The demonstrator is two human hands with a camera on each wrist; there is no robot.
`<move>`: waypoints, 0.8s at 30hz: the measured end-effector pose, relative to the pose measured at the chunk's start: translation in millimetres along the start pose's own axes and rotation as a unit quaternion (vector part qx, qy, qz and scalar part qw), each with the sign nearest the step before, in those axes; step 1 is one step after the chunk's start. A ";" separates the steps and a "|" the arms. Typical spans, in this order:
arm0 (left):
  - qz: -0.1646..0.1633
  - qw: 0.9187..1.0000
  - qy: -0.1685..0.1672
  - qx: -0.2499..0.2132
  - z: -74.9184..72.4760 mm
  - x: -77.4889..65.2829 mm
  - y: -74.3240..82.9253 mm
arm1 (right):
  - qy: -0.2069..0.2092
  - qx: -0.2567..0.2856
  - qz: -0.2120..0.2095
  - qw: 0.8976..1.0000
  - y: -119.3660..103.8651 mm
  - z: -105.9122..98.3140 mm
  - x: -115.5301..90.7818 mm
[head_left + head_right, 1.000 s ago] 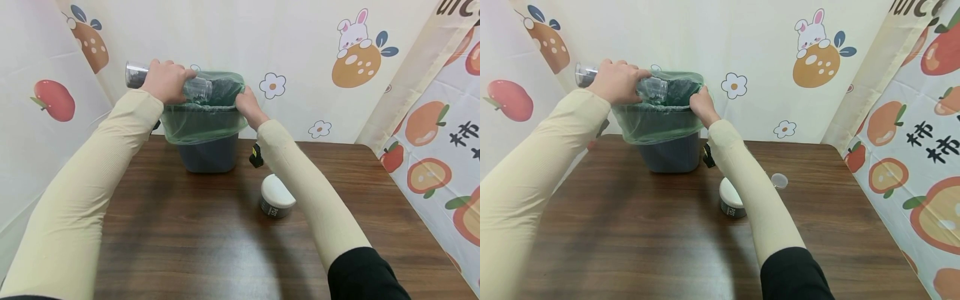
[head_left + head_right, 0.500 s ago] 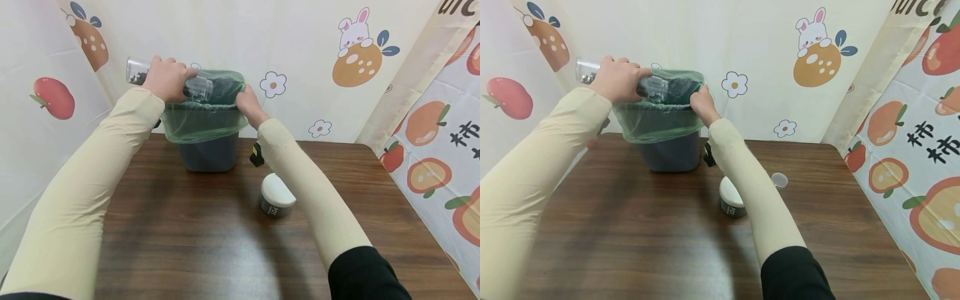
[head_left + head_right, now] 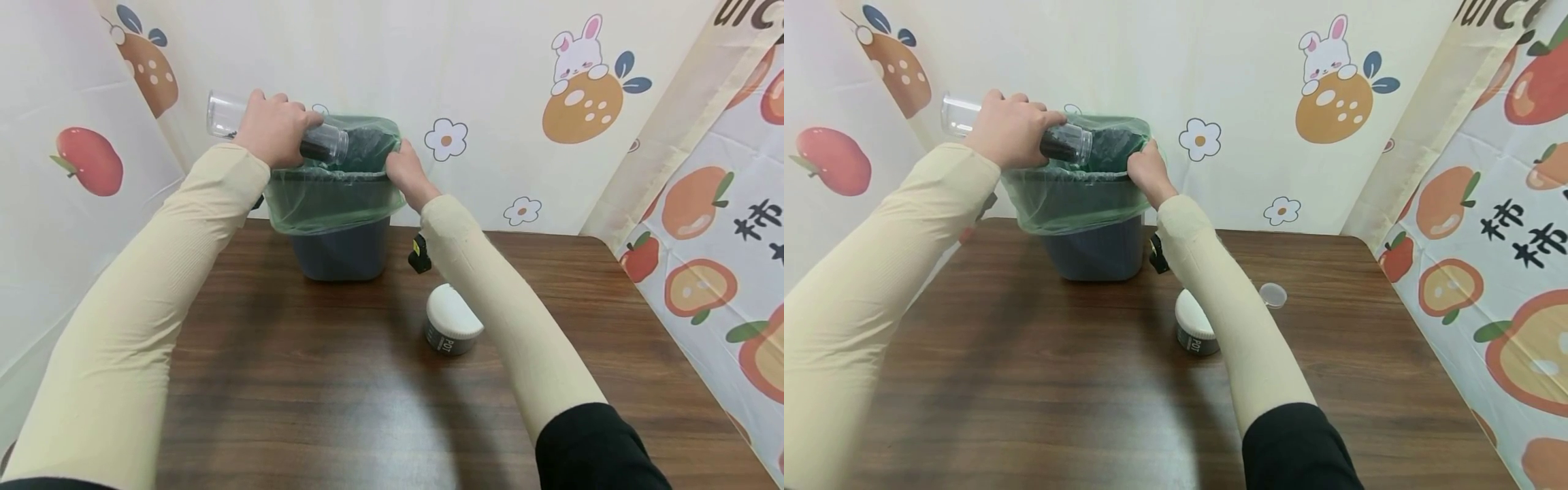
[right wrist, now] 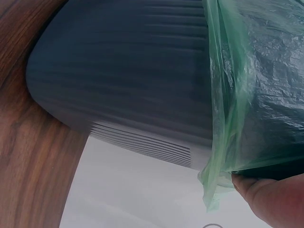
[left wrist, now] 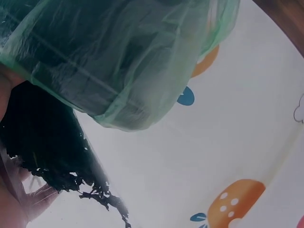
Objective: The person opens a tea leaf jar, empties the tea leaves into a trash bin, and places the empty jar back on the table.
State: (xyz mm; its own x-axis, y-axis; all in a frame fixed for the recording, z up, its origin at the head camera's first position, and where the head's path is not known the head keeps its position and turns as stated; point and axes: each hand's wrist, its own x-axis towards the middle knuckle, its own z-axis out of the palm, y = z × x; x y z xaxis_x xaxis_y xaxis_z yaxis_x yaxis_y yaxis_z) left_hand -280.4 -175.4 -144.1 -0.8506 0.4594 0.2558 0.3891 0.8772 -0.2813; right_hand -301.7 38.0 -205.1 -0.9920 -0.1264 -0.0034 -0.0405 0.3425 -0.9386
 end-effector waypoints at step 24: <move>-0.012 1.000 0.007 -0.015 -0.2 3.1 3.2 | -0.004 0.012 -0.014 1.000 1.1 -1.0 -2.5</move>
State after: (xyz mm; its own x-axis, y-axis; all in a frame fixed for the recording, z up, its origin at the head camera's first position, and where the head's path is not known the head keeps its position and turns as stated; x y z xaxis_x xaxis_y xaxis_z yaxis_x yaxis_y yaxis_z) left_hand -281.7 -171.2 -144.1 -0.8554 0.4390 0.2748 0.3783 0.8921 -0.2473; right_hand -299.3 39.6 -205.7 -0.9896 -0.1424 0.0203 -0.0650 0.3166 -0.9463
